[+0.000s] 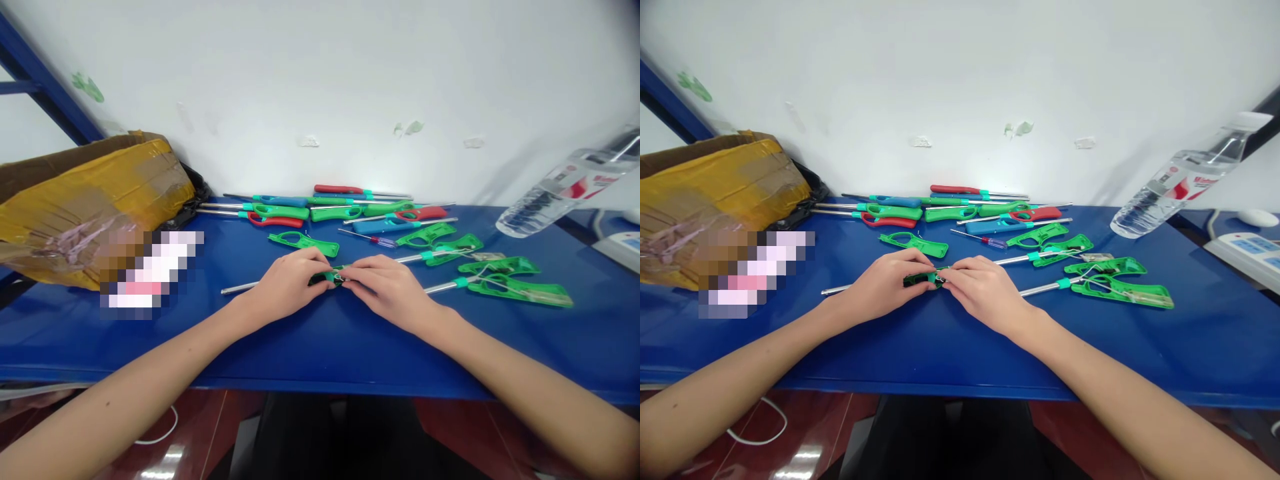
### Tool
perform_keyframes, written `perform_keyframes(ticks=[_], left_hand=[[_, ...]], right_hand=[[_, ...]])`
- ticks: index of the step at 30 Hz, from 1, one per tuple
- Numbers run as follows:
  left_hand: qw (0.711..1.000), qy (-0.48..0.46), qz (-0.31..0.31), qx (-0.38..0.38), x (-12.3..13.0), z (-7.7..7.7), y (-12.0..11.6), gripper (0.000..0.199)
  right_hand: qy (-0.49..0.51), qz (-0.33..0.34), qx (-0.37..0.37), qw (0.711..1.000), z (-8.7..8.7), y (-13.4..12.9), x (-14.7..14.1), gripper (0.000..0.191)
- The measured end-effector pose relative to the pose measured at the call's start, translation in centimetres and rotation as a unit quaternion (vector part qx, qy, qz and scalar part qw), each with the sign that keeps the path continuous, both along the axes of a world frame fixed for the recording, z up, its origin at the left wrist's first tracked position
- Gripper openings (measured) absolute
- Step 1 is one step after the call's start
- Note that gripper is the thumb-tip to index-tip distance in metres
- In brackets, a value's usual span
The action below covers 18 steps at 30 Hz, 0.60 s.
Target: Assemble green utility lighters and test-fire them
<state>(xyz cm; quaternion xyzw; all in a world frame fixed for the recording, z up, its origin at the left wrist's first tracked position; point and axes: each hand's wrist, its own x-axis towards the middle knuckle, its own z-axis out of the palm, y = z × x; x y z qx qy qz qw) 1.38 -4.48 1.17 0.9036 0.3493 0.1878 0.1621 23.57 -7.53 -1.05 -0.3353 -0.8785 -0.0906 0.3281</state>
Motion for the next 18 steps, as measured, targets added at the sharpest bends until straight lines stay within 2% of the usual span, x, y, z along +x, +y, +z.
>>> perform_keyframes(ticks=[2, 8, 15, 18], left_hand=[[1.000, -0.001, -0.001, 0.002, -0.1, -0.1, 0.0, 0.018], [1.000, -0.005, 0.000, 0.017, -0.2, -0.5, 0.1, 0.019], [0.999, -0.016, -0.016, 0.027, -0.2, -0.8, 0.5, 0.020], [0.998, -0.012, -0.053, 0.010, -1.0, 0.1, 1.0, 0.039]], right_hand=[[-0.002, -0.001, 0.000, 1.000, -0.1, 0.1, 0.1, 0.016], [0.046, -0.024, -0.073, 0.996, -0.3, 0.1, -0.2, 0.017], [0.043, -0.014, -0.104, 0.994, -0.4, 0.1, -0.2, 0.015], [0.045, -0.011, -0.112, 0.993, -0.3, 0.2, -0.2, 0.014]])
